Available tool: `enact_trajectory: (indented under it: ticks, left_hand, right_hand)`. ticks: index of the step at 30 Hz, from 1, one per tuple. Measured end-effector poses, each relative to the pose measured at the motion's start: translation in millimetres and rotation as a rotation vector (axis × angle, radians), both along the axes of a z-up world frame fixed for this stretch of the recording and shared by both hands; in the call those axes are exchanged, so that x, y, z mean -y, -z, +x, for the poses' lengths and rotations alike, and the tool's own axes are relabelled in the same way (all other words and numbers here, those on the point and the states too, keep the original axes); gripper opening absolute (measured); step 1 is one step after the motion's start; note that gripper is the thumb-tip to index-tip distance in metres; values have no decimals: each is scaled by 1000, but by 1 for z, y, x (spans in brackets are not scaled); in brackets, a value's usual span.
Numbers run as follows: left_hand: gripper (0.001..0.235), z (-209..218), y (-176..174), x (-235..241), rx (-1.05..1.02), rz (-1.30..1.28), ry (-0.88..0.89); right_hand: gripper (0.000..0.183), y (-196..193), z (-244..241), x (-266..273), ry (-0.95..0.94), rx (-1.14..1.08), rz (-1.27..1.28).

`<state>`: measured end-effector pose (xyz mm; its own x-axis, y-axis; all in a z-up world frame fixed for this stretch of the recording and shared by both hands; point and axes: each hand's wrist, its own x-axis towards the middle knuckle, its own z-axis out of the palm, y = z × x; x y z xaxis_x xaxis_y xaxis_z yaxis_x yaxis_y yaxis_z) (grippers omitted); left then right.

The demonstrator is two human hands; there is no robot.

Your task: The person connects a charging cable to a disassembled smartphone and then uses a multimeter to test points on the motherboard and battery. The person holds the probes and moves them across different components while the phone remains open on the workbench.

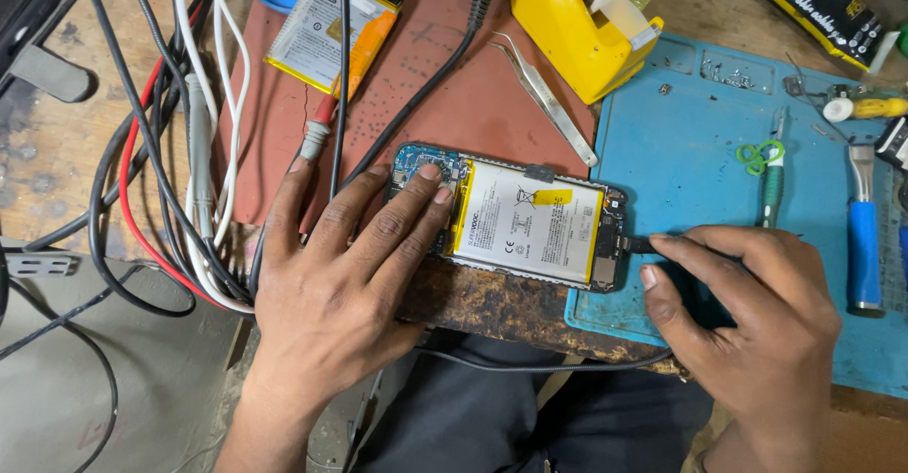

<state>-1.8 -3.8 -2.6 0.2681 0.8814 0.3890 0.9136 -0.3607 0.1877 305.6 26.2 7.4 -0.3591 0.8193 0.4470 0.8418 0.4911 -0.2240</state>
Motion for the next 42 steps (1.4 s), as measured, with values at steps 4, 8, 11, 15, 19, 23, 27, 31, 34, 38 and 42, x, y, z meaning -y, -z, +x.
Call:
enact_trajectory:
  ticks: [4, 8, 11, 15, 19, 23, 27, 31, 34, 38, 42]
  left_hand:
    - [93, 1, -1, 0, 10, 4, -1]
    - [97, 2, -2, 1, 10, -11, -3]
    - [99, 2, -3, 2, 9, -23, -8]
    - [100, 4, -4, 1, 22, -34, -19]
    - [97, 4, -4, 2, 28, -31, -16]
    - [96, 3, -3, 1, 29, -29, -17]
    - [95, 3, -3, 1, 36, -27, -15]
    - [96, 3, -3, 2, 20, -33, -19]
    - [96, 3, -3, 2, 25, -30, -18]
    - [91, 3, -2, 2, 38, -13, -13]
    - [96, 3, -2, 2, 30, -28, -17]
  right_hand:
    - [26, 0, -1, 0, -4, -2, 1]
    - [27, 0, 0, 0, -11, -10, 1]
    - [27, 1, 1, 1, -5, -4, -4]
    - [27, 2, 2, 0, 0, 9, -4]
    - [27, 2, 2, 0, -8, 6, -2]
    - [27, 2, 1, 1, 9, 6, 1]
    - [27, 2, 0, 1, 19, 10, 2]
    - [27, 2, 1, 1, 14, 1, 0]
    - [27, 2, 1, 0, 7, 4, -2]
    - [26, 2, 2, 0, 10, 12, 5]
    - [26, 3, 2, 0, 10, 14, 11]
